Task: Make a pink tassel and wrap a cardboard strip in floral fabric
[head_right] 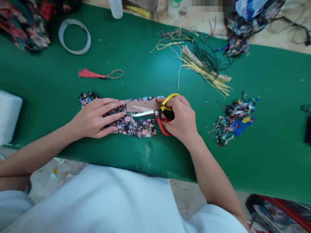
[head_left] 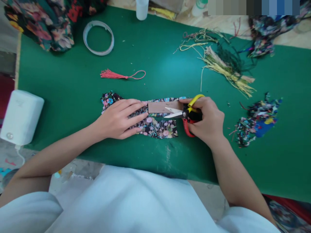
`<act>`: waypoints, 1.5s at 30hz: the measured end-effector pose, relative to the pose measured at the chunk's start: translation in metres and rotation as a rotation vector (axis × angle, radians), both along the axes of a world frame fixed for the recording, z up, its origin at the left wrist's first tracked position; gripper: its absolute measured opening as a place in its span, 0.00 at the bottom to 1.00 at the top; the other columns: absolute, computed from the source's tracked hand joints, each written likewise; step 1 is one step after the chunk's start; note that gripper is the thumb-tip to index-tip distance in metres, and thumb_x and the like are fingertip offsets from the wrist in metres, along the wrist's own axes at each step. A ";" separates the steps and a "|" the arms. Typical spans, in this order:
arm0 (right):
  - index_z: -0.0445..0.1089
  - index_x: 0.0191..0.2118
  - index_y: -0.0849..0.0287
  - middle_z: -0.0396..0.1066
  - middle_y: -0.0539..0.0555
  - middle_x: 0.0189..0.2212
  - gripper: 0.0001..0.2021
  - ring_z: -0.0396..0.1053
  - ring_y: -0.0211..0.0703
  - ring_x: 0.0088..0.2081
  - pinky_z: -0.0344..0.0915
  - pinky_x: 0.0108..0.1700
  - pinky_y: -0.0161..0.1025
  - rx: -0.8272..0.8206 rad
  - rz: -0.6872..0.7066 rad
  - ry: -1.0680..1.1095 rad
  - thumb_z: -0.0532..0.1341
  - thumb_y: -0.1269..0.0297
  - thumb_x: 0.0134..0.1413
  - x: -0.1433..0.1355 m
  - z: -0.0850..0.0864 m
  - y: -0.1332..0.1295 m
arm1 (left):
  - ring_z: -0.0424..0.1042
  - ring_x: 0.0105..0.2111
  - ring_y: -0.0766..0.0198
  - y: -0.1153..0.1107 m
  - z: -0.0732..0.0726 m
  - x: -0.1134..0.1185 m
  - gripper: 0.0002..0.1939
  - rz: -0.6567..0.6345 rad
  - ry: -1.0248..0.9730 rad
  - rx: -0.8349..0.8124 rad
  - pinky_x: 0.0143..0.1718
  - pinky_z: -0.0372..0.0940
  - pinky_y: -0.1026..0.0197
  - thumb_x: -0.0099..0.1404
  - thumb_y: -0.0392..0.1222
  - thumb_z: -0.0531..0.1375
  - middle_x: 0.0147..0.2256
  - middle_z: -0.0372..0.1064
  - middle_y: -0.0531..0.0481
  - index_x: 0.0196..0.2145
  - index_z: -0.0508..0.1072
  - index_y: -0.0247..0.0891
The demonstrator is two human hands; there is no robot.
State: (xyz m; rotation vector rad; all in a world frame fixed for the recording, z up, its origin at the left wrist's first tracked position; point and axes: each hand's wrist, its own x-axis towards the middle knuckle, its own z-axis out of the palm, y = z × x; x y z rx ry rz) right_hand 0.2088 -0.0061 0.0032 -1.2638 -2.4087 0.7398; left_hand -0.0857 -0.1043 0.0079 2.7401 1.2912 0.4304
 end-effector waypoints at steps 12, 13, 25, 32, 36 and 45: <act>0.58 0.36 0.50 0.79 0.56 0.42 0.17 0.76 0.51 0.42 0.72 0.39 0.49 0.215 0.126 0.187 0.58 0.78 0.42 0.003 -0.006 0.004 | 0.68 0.58 0.43 0.003 0.004 -0.011 0.22 -0.033 -0.031 -0.061 0.50 0.67 0.44 0.68 0.53 0.57 0.59 0.69 0.35 0.53 0.74 0.38; 0.59 0.36 0.50 0.79 0.55 0.42 0.17 0.76 0.50 0.42 0.72 0.39 0.49 0.222 0.124 0.183 0.58 0.78 0.42 0.003 -0.007 0.004 | 0.68 0.58 0.43 0.003 0.004 -0.011 0.23 -0.029 -0.023 -0.059 0.50 0.67 0.43 0.68 0.54 0.57 0.59 0.68 0.35 0.54 0.74 0.37; 0.60 0.37 0.53 0.81 0.56 0.40 0.15 0.74 0.43 0.40 0.71 0.40 0.39 0.316 0.140 0.168 0.62 0.78 0.47 0.002 -0.010 0.006 | 0.63 0.64 0.53 0.002 0.004 -0.004 0.27 -0.028 -0.005 -0.096 0.59 0.57 0.53 0.74 0.54 0.50 0.64 0.65 0.43 0.64 0.63 0.36; 0.64 0.38 0.53 0.80 0.55 0.40 0.16 0.74 0.43 0.40 0.72 0.41 0.39 0.338 0.147 0.091 0.60 0.80 0.46 0.003 -0.007 0.003 | 0.63 0.64 0.53 0.003 0.004 0.000 0.28 0.013 0.036 -0.113 0.60 0.54 0.53 0.74 0.55 0.50 0.64 0.65 0.48 0.65 0.63 0.38; 0.70 0.41 0.55 0.80 0.56 0.42 0.15 0.76 0.45 0.41 0.73 0.43 0.42 0.372 0.146 0.016 0.62 0.79 0.47 0.004 0.000 -0.001 | 0.64 0.62 0.52 0.004 0.005 0.001 0.27 0.023 0.059 -0.082 0.59 0.55 0.52 0.73 0.55 0.51 0.64 0.65 0.51 0.63 0.67 0.40; 0.66 0.42 0.49 0.80 0.52 0.43 0.18 0.77 0.53 0.44 0.75 0.44 0.51 0.353 0.348 0.051 0.64 0.79 0.48 0.004 0.005 -0.011 | 0.64 0.61 0.51 0.002 0.007 0.003 0.28 0.038 0.057 -0.112 0.58 0.54 0.51 0.72 0.57 0.52 0.64 0.65 0.50 0.63 0.66 0.40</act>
